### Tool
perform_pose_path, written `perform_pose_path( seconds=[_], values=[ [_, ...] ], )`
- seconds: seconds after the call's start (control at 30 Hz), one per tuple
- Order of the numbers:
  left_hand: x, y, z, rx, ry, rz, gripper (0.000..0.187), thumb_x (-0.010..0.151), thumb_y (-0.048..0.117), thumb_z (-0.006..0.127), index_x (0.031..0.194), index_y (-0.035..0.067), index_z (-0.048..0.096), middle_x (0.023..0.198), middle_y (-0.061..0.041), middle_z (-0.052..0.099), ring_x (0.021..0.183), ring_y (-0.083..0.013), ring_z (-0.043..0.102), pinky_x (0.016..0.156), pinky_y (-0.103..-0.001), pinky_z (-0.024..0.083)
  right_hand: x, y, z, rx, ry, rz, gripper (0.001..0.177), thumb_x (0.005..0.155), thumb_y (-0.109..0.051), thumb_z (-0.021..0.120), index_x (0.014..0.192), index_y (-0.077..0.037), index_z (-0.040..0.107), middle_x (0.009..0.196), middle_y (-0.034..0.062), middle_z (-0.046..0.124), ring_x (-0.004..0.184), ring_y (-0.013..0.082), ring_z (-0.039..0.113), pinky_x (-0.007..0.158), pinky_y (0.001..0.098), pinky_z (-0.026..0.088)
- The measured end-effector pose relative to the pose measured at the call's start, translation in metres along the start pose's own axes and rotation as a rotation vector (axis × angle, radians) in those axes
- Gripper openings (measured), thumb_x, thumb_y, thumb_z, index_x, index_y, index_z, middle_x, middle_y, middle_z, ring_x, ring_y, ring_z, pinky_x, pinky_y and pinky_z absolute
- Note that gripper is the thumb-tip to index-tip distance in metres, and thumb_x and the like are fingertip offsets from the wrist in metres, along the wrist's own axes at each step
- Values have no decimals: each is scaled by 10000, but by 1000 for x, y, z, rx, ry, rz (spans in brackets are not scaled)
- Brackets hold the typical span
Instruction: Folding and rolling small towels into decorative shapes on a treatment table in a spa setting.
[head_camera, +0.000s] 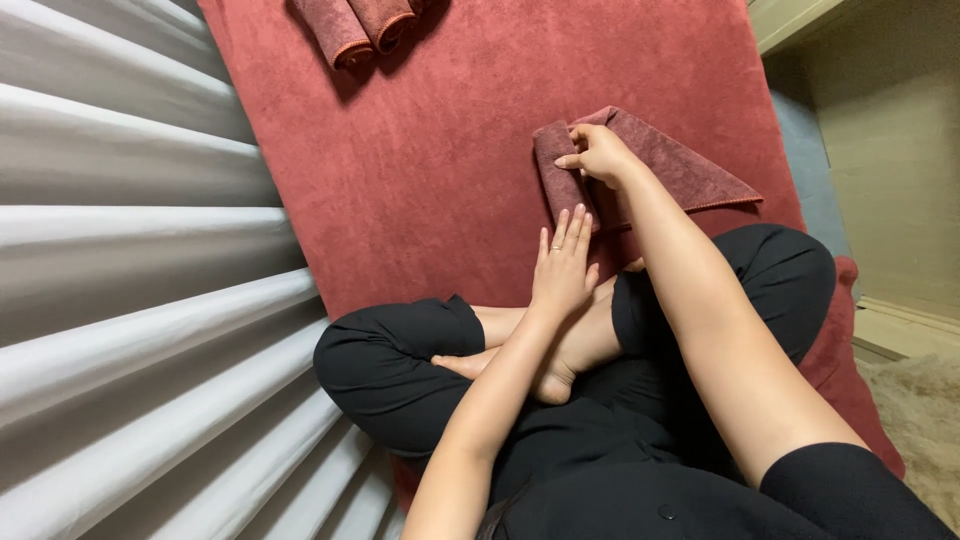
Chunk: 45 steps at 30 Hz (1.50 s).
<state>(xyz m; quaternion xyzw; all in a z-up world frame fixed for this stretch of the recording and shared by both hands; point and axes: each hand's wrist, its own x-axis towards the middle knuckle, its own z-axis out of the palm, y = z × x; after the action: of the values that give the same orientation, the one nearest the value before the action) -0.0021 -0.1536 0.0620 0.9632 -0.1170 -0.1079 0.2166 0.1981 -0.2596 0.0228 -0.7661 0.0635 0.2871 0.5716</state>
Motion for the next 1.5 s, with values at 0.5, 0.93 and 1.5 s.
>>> perform_pose_path(
  seconds=[0.5,0.93,1.5],
  values=[
    [19,7,6,190,-182,12,928,844,371,723,1617,129,270,1716,-53,146,1611,-275,38,1294,-561,192,-38,-18,12,-526,358,-248,340,828,-144,847,1018,-164,566,1061,33,599,970,238,702,847,402,572],
    [18,14,0,161,23,161,536,778,482,744,1190,139,747,1353,-68,640,1465,-385,372,1246,-622,232,-40,-19,51,-1084,589,-471,438,707,-169,747,1046,-89,482,1088,115,469,974,345,561,825,412,548],
    [-3,13,-4,-452,205,-65,722,916,132,649,1571,41,359,1624,-235,325,1457,-412,393,1231,-501,356,-32,-39,15,-931,307,-67,584,738,-265,761,1158,-69,405,1018,221,652,921,492,704,854,570,578]
  ],
)
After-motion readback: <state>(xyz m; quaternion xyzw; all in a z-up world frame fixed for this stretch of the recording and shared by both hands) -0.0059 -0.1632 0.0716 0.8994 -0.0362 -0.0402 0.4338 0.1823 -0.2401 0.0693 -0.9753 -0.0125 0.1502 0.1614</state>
